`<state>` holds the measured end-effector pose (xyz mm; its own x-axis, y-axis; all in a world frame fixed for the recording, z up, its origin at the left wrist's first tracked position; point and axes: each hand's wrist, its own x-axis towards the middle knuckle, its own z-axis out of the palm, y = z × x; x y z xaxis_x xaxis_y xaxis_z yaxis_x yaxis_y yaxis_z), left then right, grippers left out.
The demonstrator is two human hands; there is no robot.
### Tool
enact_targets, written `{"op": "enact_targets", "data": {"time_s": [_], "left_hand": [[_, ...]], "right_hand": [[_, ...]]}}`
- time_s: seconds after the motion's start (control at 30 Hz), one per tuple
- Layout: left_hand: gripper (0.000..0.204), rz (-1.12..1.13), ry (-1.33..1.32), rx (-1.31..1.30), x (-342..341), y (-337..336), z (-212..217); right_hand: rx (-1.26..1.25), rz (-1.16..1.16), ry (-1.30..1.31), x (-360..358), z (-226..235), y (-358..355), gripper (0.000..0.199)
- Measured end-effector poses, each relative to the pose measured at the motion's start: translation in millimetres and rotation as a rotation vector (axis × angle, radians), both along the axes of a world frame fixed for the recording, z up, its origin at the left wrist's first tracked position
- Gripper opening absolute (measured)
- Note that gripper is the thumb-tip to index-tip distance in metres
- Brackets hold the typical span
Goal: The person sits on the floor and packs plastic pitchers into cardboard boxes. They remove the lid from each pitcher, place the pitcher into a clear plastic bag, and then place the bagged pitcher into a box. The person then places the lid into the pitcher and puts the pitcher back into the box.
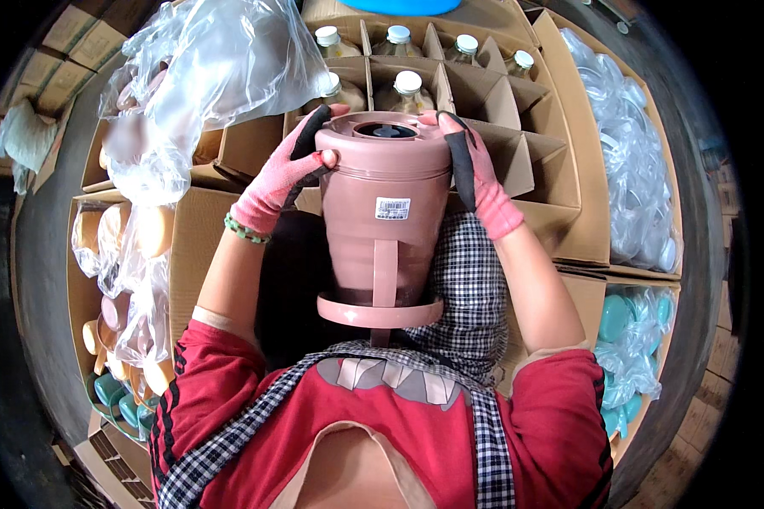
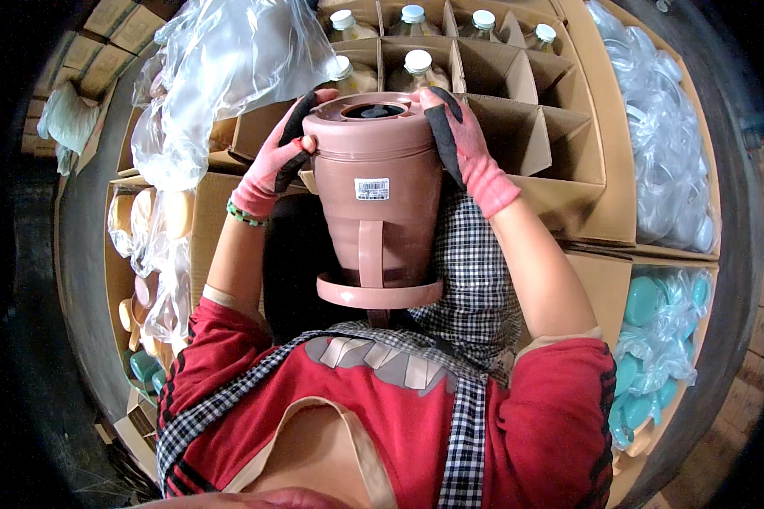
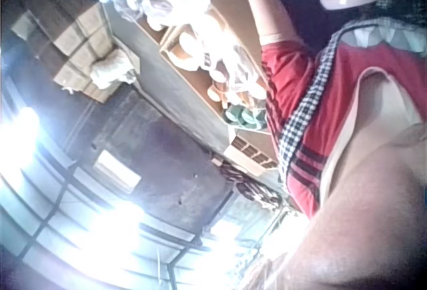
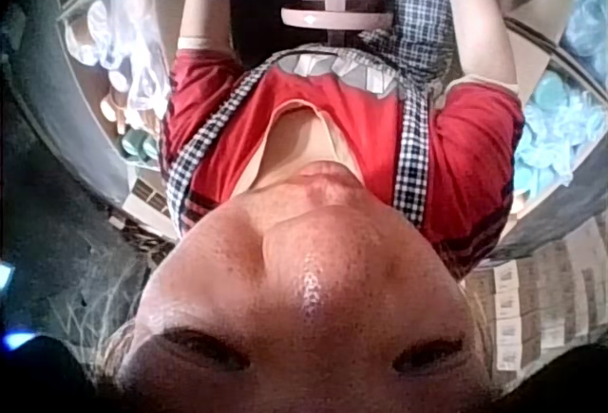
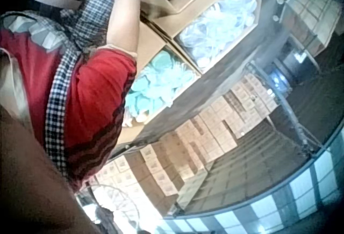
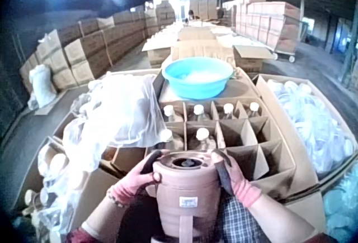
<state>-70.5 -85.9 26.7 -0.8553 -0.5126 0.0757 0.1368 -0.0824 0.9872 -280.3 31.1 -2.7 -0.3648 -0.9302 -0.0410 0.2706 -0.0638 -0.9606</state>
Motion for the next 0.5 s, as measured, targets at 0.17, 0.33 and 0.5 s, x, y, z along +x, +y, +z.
{"op": "enact_targets", "data": {"time_s": [0.17, 0.33, 0.5], "left_hand": [[0.056, -0.02, -0.048, 0.106, -7.7, -1.5, -9.1], [0.042, 0.107, -0.112, 0.389, -6.6, -50.7, -71.1], [0.036, 0.456, -0.138, -0.353, -40.7, 20.0, -3.0]], "right_hand": [[0.023, -0.073, 0.16, -6.9, -6.3, 5.6, 0.037], [-0.025, -0.247, 1.257, 54.9, 57.2, 41.5, 0.041], [0.184, -0.27, 0.188, -41.2, 5.8, 0.3, 0.063]]}}
